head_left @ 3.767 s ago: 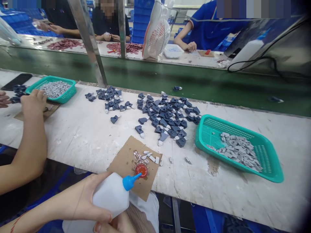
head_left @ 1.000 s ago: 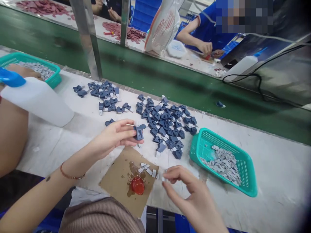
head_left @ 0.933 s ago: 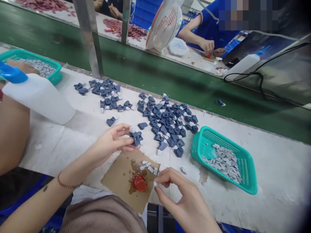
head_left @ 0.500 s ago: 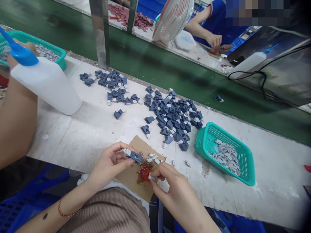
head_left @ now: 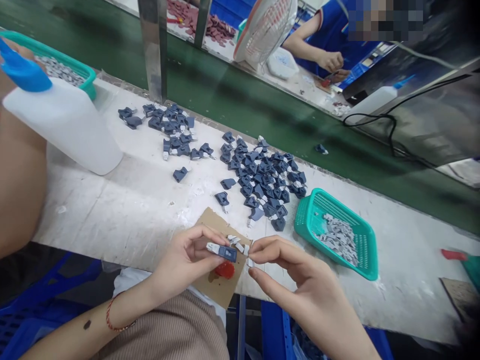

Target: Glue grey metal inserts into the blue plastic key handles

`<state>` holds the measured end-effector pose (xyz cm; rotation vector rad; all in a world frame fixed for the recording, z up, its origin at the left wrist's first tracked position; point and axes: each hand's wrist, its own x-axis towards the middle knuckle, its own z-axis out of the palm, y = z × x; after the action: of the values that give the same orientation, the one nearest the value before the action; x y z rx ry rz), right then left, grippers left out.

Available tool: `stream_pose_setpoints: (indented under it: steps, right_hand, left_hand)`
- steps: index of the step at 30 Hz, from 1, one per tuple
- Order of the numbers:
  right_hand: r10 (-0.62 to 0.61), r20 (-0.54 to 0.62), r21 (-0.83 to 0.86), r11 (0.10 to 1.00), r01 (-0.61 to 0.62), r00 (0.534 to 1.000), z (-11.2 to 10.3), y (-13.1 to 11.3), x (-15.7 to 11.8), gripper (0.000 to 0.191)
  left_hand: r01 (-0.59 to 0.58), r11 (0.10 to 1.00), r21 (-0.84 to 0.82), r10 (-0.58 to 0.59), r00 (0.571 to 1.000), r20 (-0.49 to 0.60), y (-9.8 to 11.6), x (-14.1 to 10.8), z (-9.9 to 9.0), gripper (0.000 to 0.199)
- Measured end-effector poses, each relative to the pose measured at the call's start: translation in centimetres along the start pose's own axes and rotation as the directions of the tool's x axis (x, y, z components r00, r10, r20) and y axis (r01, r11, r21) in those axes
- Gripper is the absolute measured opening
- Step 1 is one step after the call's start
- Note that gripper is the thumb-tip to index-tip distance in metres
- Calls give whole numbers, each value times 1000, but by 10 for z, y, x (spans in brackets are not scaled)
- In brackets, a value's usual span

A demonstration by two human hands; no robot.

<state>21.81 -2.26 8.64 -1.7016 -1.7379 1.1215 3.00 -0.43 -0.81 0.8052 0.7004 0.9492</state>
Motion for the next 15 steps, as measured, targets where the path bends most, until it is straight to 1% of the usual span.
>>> stream_pose_setpoints:
  steps: [3,6,15]
  right_hand:
    - [-29,19,11,1000,29,999,2,-9,4,8]
    - [-50,34,9,999,50,998,5,-11,7,8]
    - [-57,69,-43,997,61,996,5,-15,10,11]
  left_hand:
    - [-17,1000,-13,17,1000,25,0,1,6,18]
    - [-11,1000,-29,12,999,40,1,1,9,18]
    - [10,1000,-27,-10,1000,27,2,-1,10,18]
